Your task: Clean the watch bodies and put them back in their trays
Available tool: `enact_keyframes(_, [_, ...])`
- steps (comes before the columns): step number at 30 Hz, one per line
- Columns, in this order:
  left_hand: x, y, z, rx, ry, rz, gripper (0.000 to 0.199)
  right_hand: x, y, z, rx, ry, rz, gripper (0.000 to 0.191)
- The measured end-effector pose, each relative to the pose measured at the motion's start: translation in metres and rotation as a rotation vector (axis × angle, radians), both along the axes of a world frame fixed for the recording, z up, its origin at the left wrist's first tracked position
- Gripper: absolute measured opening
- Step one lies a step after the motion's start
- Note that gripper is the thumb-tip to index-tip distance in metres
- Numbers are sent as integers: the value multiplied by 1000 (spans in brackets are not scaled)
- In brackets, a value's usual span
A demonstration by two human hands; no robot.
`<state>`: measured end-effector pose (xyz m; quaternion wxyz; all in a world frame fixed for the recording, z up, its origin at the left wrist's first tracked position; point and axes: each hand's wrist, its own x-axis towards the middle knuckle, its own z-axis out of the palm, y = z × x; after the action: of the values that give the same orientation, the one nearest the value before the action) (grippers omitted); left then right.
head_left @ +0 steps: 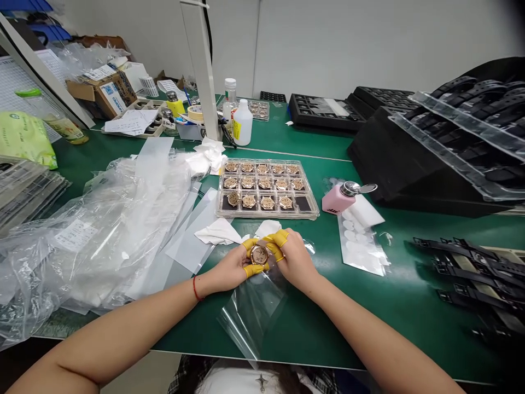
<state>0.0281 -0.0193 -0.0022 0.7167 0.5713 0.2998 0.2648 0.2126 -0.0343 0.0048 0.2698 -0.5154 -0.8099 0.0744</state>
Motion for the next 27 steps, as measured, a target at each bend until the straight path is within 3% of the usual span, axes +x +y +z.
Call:
enact_keyframes(3, [0,-1,1,27,42,-21,42,0,-5,5,60,-17,96,28])
enact_keyframes(9, [0,0,0,35,26,-13,41,-3,-19,3,98,-207,143,31])
enact_keyframes(15, [-1,2,4,-20,33,-26,49,5,-31,0,96,-68,186,29])
enact_keyframes(17, [-2,1,5,-38,52,-29,51,15,-28,-5,-3,98,141,24])
enact_keyframes(19, [-2,1,6,-65,74,-36,53,30,-19,-11,-117,232,-14,23])
enact_keyframes(23, [-1,0,4,-95,61,-11,58,48,-3,-21,-181,148,-337,28])
enact_keyframes(25, [0,-1,1,-82,35,11,61,38,-3,-20,-158,136,-326,29])
enact_keyframes(27, [2,-1,-2,-58,-6,6,65,18,-6,-16,-204,243,-192,35])
